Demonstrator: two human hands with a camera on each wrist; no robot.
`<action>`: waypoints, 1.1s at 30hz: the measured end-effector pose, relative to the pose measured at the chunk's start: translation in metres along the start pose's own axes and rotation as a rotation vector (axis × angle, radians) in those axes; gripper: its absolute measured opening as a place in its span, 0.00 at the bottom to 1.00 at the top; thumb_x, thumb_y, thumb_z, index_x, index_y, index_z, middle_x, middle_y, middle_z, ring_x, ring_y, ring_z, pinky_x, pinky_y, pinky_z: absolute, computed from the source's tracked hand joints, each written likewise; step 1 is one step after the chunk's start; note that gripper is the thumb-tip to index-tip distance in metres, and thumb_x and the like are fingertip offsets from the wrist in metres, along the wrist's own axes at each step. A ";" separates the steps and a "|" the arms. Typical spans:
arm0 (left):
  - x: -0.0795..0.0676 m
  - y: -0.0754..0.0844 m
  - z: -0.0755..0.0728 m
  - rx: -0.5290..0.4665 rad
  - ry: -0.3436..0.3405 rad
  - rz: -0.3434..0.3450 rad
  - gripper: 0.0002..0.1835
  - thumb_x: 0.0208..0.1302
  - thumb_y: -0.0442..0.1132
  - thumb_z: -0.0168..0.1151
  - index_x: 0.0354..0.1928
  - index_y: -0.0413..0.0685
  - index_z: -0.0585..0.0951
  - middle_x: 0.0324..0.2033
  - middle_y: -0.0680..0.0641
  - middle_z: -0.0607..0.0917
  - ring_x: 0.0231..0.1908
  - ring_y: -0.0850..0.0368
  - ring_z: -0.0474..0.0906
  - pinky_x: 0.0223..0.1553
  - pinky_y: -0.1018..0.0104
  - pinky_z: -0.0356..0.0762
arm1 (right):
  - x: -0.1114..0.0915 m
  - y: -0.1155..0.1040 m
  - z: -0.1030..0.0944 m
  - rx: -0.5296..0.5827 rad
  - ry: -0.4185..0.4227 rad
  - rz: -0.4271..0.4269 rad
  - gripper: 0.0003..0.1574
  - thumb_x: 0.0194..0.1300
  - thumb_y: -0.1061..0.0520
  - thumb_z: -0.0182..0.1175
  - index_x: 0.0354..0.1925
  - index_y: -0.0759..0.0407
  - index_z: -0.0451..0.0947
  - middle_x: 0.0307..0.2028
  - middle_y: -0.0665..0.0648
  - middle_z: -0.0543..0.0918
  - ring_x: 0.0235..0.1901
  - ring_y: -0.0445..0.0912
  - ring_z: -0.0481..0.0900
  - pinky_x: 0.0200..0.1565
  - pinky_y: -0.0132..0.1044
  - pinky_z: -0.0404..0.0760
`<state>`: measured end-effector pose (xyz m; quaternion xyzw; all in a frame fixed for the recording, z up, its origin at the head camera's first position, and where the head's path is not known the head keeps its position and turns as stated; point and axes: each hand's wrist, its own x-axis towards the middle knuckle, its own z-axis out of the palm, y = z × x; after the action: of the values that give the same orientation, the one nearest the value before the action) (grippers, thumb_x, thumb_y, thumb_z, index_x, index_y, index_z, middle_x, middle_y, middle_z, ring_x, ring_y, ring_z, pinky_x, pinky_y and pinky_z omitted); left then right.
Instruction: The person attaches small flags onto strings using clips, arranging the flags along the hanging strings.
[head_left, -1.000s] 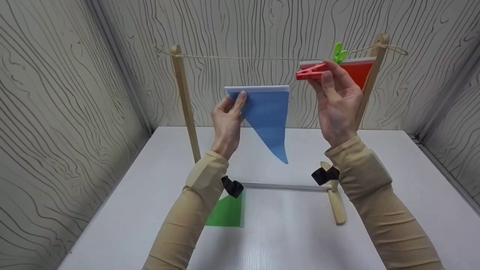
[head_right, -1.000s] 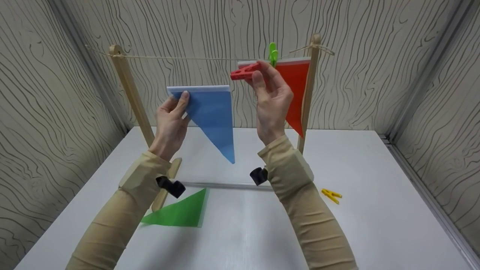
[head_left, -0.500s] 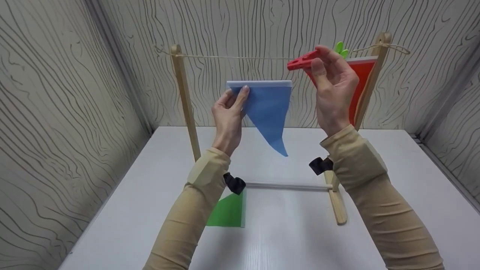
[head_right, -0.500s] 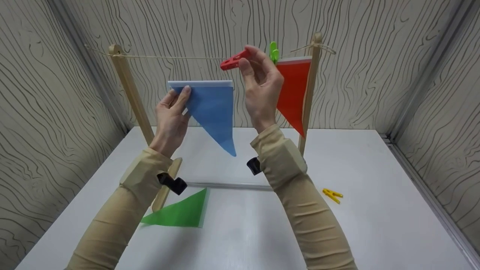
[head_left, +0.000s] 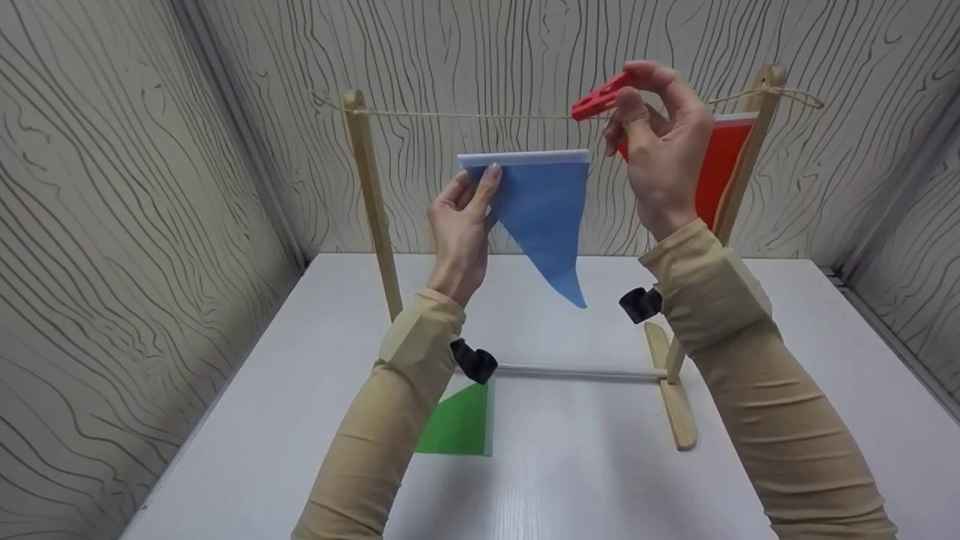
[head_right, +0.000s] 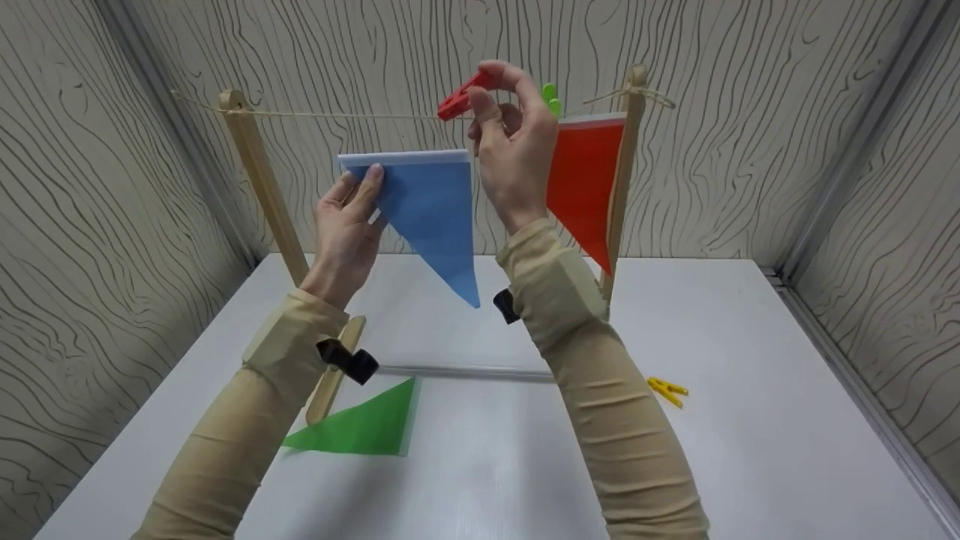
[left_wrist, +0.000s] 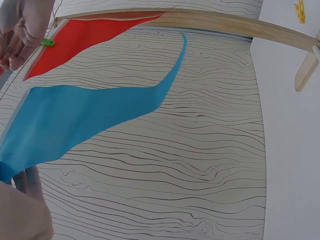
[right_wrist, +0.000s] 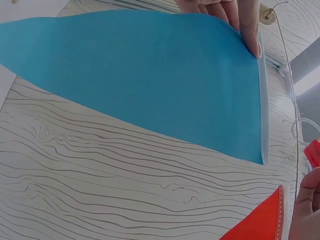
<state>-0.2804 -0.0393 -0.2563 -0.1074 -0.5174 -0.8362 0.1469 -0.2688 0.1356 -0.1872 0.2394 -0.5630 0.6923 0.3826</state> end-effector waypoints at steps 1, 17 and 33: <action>0.000 0.000 0.001 -0.005 0.000 -0.001 0.22 0.71 0.37 0.62 0.64 0.37 0.75 0.61 0.37 0.81 0.65 0.46 0.78 0.69 0.47 0.71 | 0.001 0.000 0.000 -0.016 -0.005 -0.004 0.15 0.67 0.66 0.60 0.52 0.67 0.79 0.38 0.53 0.82 0.23 0.42 0.75 0.29 0.26 0.78; 0.003 0.005 0.009 -0.034 -0.014 0.036 0.19 0.72 0.35 0.60 0.62 0.36 0.76 0.61 0.36 0.81 0.64 0.46 0.78 0.68 0.45 0.73 | 0.010 -0.007 0.005 -0.111 -0.086 -0.002 0.09 0.69 0.64 0.60 0.47 0.63 0.81 0.35 0.51 0.81 0.13 0.38 0.66 0.17 0.24 0.66; 0.006 0.008 0.012 -0.041 -0.010 0.031 0.19 0.73 0.35 0.59 0.61 0.36 0.75 0.61 0.35 0.81 0.64 0.46 0.78 0.68 0.44 0.72 | 0.016 -0.011 0.010 -0.342 -0.181 -0.002 0.10 0.68 0.63 0.62 0.46 0.68 0.83 0.35 0.44 0.80 0.14 0.32 0.67 0.17 0.23 0.67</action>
<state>-0.2825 -0.0328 -0.2422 -0.1226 -0.4991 -0.8436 0.1554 -0.2707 0.1312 -0.1659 0.2327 -0.7042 0.5619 0.3663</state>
